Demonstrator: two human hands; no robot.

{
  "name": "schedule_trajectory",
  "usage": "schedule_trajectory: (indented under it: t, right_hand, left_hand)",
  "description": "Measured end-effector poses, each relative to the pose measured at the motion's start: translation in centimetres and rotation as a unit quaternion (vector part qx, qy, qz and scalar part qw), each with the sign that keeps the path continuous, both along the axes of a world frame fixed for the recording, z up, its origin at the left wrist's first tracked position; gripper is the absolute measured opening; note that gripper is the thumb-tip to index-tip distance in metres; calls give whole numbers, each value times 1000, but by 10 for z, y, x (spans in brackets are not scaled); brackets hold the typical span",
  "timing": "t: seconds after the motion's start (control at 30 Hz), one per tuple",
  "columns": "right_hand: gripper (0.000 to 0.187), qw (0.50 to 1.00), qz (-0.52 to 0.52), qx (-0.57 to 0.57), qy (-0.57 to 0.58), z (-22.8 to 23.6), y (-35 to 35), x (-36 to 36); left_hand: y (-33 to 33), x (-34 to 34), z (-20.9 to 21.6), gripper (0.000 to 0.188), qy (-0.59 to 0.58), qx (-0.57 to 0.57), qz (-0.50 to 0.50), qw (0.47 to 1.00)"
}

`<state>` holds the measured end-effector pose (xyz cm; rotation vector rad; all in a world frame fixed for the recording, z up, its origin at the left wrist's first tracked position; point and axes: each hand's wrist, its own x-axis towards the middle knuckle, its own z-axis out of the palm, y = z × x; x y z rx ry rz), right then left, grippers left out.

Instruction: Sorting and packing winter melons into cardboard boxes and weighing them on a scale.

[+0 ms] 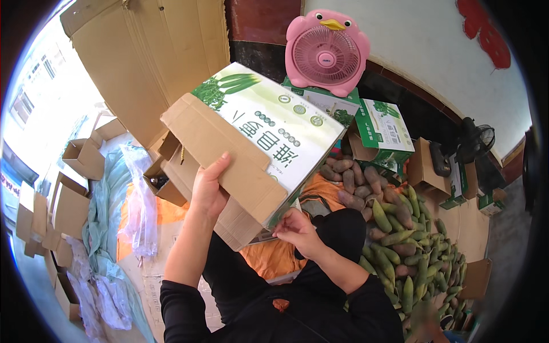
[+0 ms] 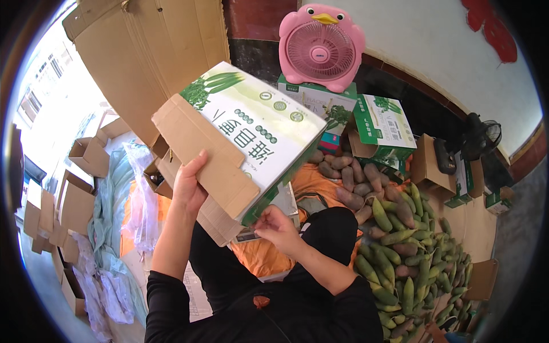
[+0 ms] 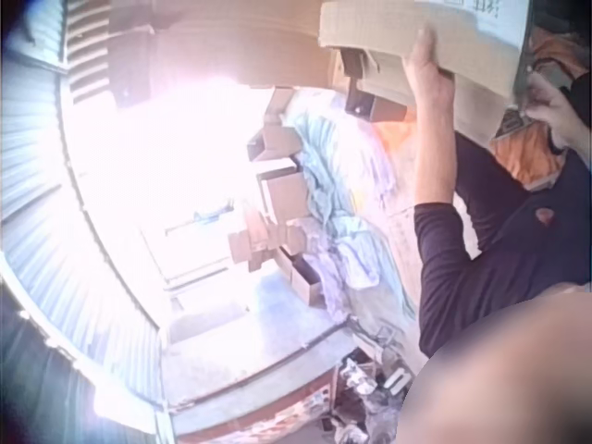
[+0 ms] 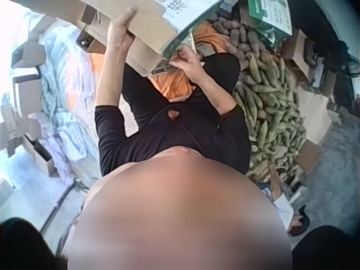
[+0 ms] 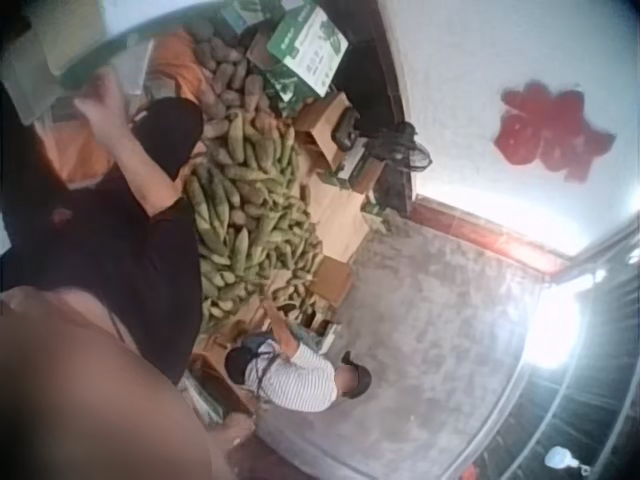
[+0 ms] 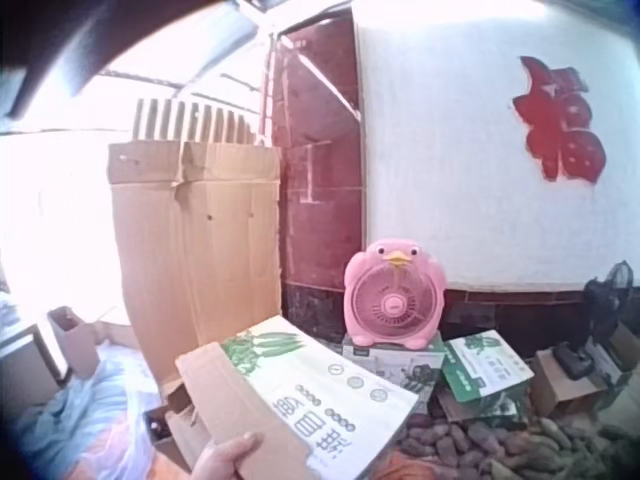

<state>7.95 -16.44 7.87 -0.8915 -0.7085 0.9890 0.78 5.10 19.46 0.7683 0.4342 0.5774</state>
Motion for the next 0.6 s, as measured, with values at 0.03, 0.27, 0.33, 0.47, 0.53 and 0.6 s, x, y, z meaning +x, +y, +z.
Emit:
schedule_trajectory:
  t: [0.03,0.27,0.33,0.47,0.53,0.6]
  right_hand:
    - [33,999,-6,-43,1,-5,1,1]
    - [29,982,-108,-151,-23,-8,-28,19]
    - [23,982,-134,-129,-15,-3,-42,29]
    - [18,972,-204,-113,-38,28,-57,38]
    - [19,964,-230,-106,-79,31,-64,45]
    - [19,955,-256,-114,-100,32,-71,51]
  left_hand:
    - [-3,1,-1,43,9,36,12,999]
    - [9,0,-10,33,87,157,10,984]
    - [13,1,-6,28,193,317,-38,928]
    - [21,8,-43,24,307,458,-66,832]
    - [27,9,-82,25,327,509,-74,793]
    - [19,8,-101,27,351,633,-104,682]
